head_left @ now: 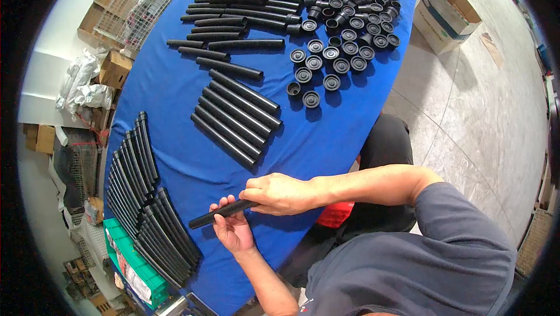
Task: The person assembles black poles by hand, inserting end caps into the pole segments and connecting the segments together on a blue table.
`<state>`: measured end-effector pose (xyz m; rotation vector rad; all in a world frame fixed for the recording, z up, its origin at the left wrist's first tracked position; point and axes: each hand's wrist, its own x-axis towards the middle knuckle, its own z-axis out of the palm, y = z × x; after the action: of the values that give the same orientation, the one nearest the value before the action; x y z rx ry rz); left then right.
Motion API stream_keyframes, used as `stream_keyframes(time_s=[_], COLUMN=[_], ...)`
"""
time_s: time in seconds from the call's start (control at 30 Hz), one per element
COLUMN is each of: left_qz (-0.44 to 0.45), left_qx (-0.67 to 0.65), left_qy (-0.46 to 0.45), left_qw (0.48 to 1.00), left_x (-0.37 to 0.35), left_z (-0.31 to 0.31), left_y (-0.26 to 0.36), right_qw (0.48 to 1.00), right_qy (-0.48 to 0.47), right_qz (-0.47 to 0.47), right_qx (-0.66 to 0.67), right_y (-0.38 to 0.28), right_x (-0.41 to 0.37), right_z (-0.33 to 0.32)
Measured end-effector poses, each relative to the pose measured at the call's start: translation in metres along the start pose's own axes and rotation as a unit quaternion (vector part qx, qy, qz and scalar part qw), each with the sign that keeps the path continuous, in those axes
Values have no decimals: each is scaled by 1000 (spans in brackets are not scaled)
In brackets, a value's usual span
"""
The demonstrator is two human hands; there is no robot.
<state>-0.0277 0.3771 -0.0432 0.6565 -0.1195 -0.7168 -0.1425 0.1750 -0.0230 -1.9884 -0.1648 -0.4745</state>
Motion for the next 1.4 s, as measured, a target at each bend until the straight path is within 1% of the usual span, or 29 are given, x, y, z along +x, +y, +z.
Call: stream_keyframes(time_s=[0.03, 0.07, 0.13, 0.17, 0.23, 0.3, 0.33, 0.37, 0.47, 0.5, 0.57, 0.63, 0.67, 0.7, 0.8, 0.83, 0.87, 0.93, 0.97, 1.07, 1.1, 1.17, 1.27, 1.3, 1.37, 1.4], left_qz=[0, -1, -6, -9, -3, -2, -4, -5, -5, -4, -5, -5, -5, -6, -9, -9, -9, -4, -2, -10, -10, -9, -12, -11, -9, -10], left_qx=[-10, -21, -42, -52, -32, -17, -12, -7, -18, -20, -24, -13, -7, -9, -22, -30, -38, -19, -10, 3, -15, -50, -25, -13, 12, 0], left_qy=[-26, -52, -57, -60, -44, -30, -24, -17, -50, -51, -53, -30, -17, -26, -46, -52, -58, -30, -16, -10, -27, -61, -25, -17, -1, -11], left_qw=[1000, 998, 997, 997, 999, 999, 1000, 1000, 999, 998, 998, 999, 1000, 1000, 999, 998, 998, 999, 1000, 1000, 999, 997, 999, 1000, 1000, 1000], left_x=[1, 1, 0, 1, 1, 1, 1, 1, 1, 1, 1, 1, 2, 1, -1, -1, 0, 0, 0, -1, -1, 0, 0, 0, -1, -1], left_z=[-7, -13, -12, -11, -7, -5, -6, -6, -11, -12, -12, -6, -3, -4, -8, -8, -7, -3, -2, -4, -5, -7, -7, -5, -1, -1], left_y=[0, 1, 1, 2, 0, -1, -1, -1, 0, 0, 0, -1, -2, -1, 0, 1, 1, 0, -1, -1, -1, 0, 0, 0, -2, -1], right_qw=[1000, 1000, 996, 992, 980, 999, 999, 999, 999, 995, 967, 997, 1000, 1000, 999, 991, 987, 976, 992, 998, 999, 984, 977, 990, 999, 999], right_qy=[6, -13, -49, -71, -115, -36, 4, -10, -30, -77, -167, -60, -6, -8, -4, -70, -74, -80, -12, 58, 17, -66, -82, -39, 45, 27], right_qz=[-11, -1, 17, 48, 110, 16, -31, -25, -16, 41, 154, 39, -18, -11, -25, 79, 102, 148, 72, -32, 20, 123, 145, 93, -13, 2], right_qx=[-1, 24, 74, 90, 119, 21, -29, -31, 4, 43, 118, 40, 0, -11, 29, 86, 103, 138, 107, 8, 43, 113, 130, 96, 28, 47], right_y=[-1, -1, -1, -2, -4, 0, 1, 3, 4, 1, -5, 2, 5, 1, 0, -10, -9, -9, 1, 0, -4, -13, -7, -2, 5, 2], right_x=[0, 0, 2, 4, 7, 2, 1, -1, 0, 4, 12, 5, 1, 0, 2, 5, 6, 7, 3, 2, 3, 6, 6, 4, 0, 1], right_z=[-1, -3, -9, -11, -15, -5, 0, 2, -4, -10, -21, -6, 1, 0, -6, -17, -18, -18, -5, 0, -6, -19, -16, -10, 4, 0])
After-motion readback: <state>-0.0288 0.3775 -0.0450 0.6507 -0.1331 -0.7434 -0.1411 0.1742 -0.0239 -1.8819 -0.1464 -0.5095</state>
